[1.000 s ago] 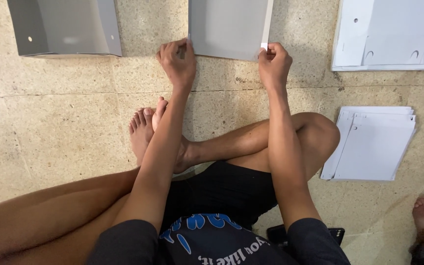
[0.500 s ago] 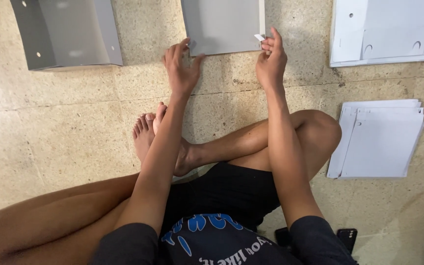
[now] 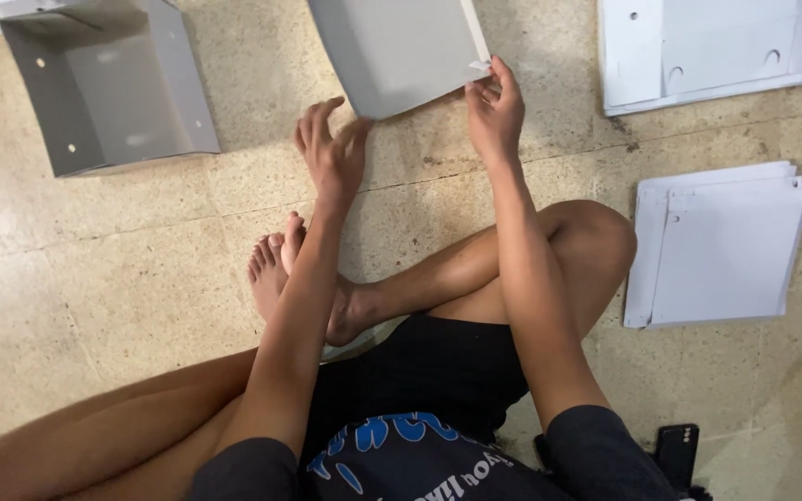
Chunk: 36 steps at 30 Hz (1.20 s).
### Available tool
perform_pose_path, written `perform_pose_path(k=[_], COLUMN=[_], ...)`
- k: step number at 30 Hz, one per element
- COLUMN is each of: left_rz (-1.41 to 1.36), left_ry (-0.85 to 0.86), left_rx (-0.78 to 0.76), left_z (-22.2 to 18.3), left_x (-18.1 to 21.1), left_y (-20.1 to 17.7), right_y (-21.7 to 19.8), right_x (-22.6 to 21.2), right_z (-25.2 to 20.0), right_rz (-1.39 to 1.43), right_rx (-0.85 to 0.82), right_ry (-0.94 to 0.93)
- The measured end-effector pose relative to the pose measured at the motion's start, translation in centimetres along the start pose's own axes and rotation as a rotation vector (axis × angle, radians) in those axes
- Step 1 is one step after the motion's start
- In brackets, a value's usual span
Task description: Assembling a cardboard box by folding and tucking the flaps of a pre-cut sheet.
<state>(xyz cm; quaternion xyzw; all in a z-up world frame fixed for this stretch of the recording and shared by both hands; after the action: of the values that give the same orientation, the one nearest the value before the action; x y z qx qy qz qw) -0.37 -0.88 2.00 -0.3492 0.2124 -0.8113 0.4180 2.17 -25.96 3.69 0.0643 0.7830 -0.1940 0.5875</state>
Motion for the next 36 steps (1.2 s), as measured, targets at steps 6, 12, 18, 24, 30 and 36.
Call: perform_pose_path(k=[6,12,18,24,30,36], left_rz=[-0.023,-0.28,-0.347,-0.353,-0.374,-0.355], left_ry=[0.196,0.103,-0.16,-0.301,-0.206,-0.258], left_rx=[-0.197,-0.247,-0.191,-0.197,-0.237,-0.379], left_z=[-1.4,-4.0,-1.8,-4.1,-6.2,-6.3], left_x=[5.4,8.6,11.4,12.0,13.2,13.7], left_y=[1.5,5.1,1.8,-1.2,-4.7,-5.6], right_y=[-0.1,1.0,1.8,0.3,-1.6,-2.4], right_x=[1.5,5.1,4.1,0.9,-5.9,-6.7], right_z=[0.9,0.6,-3.0,-10.5,-20.0,-20.5], right_rz=[0.121,-0.213,-0.182,-0.229,-0.167,-0.244], right_rx=[0.123,0.035,-0.139,-0.259,-0.201,-0.186], right_ry=[-0.071,-0.14,0.005,0.097,0.16,0.127])
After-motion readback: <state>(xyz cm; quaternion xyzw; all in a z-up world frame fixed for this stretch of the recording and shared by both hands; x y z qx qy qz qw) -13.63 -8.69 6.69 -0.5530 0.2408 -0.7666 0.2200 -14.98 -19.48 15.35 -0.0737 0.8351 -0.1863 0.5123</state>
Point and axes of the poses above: each hand's wrist, its own z-axis towards the middle knuckle, its own y-axis out of the palm, x = y × z, the point moved 1 cm from there along z, towards the middle knuckle, and after that the axes turned 1 degree about y, right-handed, at the moved point
